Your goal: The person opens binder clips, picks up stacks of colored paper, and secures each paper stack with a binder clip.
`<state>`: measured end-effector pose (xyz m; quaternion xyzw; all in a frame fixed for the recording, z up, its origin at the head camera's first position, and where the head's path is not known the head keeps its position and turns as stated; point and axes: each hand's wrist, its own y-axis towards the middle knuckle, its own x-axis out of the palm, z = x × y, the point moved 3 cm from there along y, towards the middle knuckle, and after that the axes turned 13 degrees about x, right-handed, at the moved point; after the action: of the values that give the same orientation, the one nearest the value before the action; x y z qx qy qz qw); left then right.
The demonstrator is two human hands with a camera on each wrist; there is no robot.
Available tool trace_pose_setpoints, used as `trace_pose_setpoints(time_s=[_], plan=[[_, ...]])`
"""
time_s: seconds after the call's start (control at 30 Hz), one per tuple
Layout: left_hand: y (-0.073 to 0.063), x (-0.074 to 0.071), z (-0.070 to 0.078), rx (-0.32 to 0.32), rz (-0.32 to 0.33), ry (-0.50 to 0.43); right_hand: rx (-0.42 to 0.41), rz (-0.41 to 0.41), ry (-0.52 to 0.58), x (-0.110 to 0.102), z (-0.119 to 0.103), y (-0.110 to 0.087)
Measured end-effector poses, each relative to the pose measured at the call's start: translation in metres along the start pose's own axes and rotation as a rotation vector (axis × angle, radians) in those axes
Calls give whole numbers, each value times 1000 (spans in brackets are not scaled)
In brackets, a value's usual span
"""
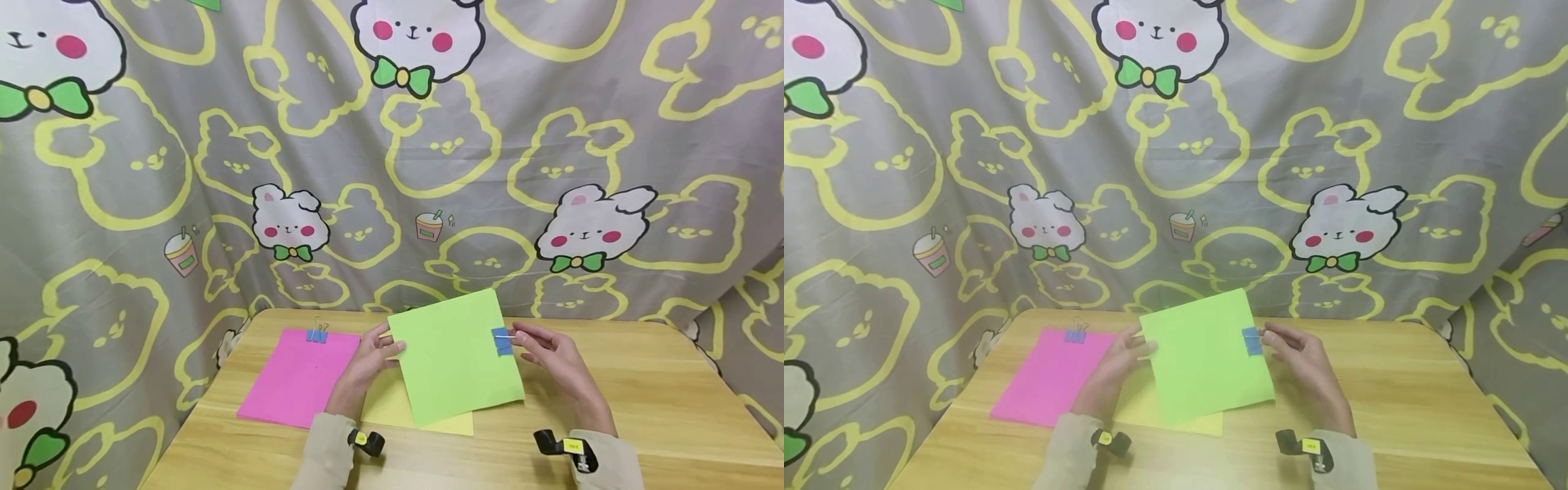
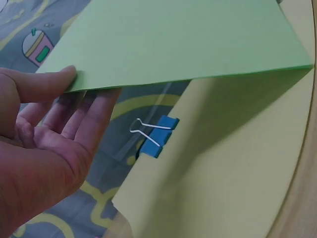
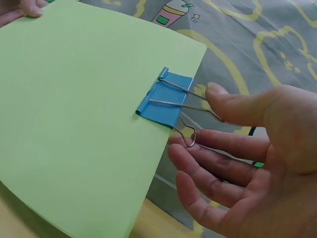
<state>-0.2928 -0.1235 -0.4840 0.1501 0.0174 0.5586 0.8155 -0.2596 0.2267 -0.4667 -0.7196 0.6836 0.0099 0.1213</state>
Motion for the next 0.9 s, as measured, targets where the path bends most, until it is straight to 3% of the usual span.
trace_pose_setpoints(time_s=[0.2,0.33,0.53,0.9], plan=[[0,7,17,-8,-29,103,-36,63,-68,-7,-7,-3],[-2,17,20,-43,-117,174,-58,128,-152,-11,-12,-7],[-4,39,11,-122,-259,255,-62,156,-252,-19,-15,-15],[-13,79,-2,-123,-301,274,-43,159,-257,-39,0,-19]])
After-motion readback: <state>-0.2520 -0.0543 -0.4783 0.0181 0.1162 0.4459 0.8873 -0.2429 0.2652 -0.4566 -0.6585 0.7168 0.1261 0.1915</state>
